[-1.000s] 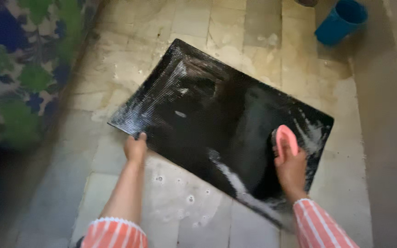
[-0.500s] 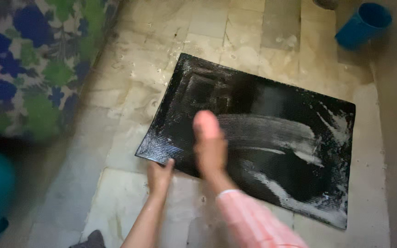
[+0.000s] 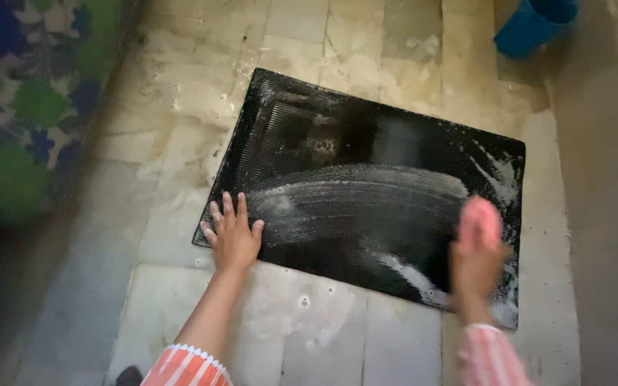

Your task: The person scrubs both sides of a black doormat with a pink brush and soapy water on a tiled floor, then rinses the mat by pouring water from a pitcher.

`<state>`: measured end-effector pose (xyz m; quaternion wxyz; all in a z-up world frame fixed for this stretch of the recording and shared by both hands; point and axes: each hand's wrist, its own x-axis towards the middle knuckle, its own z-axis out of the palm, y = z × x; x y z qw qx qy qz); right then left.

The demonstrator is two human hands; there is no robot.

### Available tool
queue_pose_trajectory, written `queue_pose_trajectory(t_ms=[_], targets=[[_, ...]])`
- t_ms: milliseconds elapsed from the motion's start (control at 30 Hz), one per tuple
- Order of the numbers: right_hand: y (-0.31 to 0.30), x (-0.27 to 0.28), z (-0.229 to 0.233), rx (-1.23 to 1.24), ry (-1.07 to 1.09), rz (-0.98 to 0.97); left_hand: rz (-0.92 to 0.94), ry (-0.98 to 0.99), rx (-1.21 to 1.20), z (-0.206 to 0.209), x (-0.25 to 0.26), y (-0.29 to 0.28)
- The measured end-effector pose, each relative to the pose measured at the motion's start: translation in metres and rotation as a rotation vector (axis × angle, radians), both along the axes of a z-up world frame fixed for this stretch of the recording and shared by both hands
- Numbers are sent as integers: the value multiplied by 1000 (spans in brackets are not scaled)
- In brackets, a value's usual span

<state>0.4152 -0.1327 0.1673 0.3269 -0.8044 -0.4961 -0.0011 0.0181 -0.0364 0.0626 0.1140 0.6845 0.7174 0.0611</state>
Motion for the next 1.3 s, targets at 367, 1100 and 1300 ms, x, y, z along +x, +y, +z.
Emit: queue_pose_trajectory(t_ms=[367, 1100, 1300], targets=[[52, -228, -5, 228, 205, 392, -54, 9, -11, -26, -8, -3], [-13, -111, 11, 348, -82, 37, -8, 25, -15, 0, 0, 2], [31, -276, -14, -128, 10, 514, 136, -305, 12, -6, -21, 14]])
